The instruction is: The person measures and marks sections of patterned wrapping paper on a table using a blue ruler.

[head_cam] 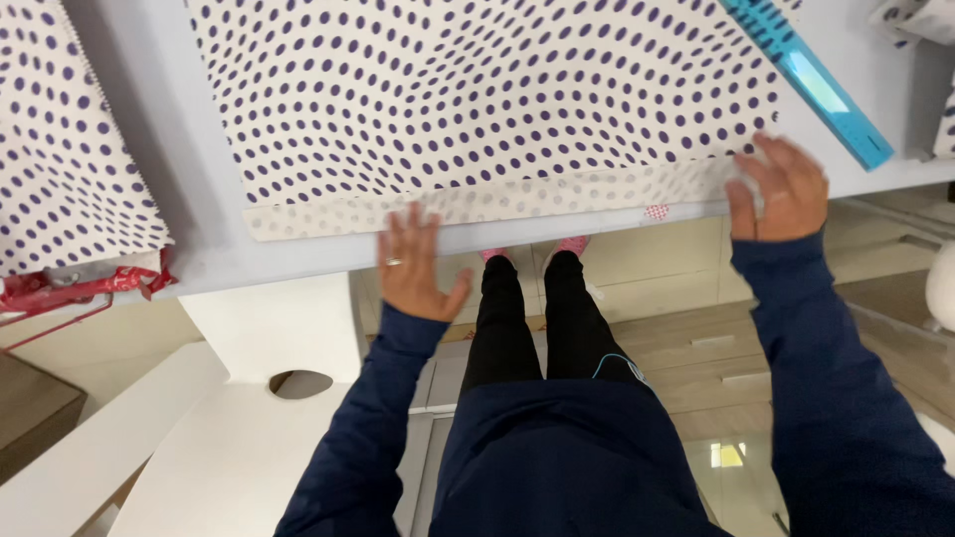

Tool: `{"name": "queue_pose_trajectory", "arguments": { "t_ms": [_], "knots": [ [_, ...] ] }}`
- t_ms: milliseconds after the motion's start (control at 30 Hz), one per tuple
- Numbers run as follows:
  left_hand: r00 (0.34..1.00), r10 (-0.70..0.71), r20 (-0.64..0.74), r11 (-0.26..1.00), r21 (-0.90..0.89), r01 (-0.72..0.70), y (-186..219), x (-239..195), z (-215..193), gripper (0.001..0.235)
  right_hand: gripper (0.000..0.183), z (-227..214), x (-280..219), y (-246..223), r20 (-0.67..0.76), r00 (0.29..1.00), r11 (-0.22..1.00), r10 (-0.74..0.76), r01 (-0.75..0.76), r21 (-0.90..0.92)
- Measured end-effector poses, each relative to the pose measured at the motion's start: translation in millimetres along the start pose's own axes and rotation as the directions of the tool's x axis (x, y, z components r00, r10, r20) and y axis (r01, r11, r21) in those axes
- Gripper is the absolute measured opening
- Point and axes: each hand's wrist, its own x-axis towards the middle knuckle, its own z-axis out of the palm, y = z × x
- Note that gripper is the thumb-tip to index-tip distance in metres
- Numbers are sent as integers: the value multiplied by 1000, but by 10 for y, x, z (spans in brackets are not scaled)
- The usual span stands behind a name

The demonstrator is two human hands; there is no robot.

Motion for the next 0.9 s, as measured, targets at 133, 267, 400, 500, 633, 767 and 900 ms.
{"name": "queue_pose_trajectory", "arguments": {
  "t_ms": [133,267,400,500,633,767,900],
  "knots": [
    [972,176,155,982,45,-185,678,67,405,90,75,-5,75,990,127,953,918,276,-222,-328],
    [992,123,-15,987,110,-121,957,148,507,83,58,-101,-252,1396,180,948,906,264,-180,-382],
    [970,241,-29,970,-17,-242,1764,490,881,81,51,-404,-515,1327,287,815,861,504,-445,-248],
    [937,347,-30,929,-124,-348,2390,672,1321,85,52,-609,-494,1095,318,813,864,488,-398,-307],
    [925,376,-57,919,-107,-381,2877,813,1596,81,73,-473,-967,1271,318,921,959,226,-152,-241],
    [909,414,-43,910,33,-413,2855,787,1716,83,82,-442,-1179,1258,378,882,938,281,-169,-304],
    [918,396,-18,917,59,-394,2850,782,1739,85,70,-596,-1030,1118,361,862,924,356,-266,-276]
  ]
}}
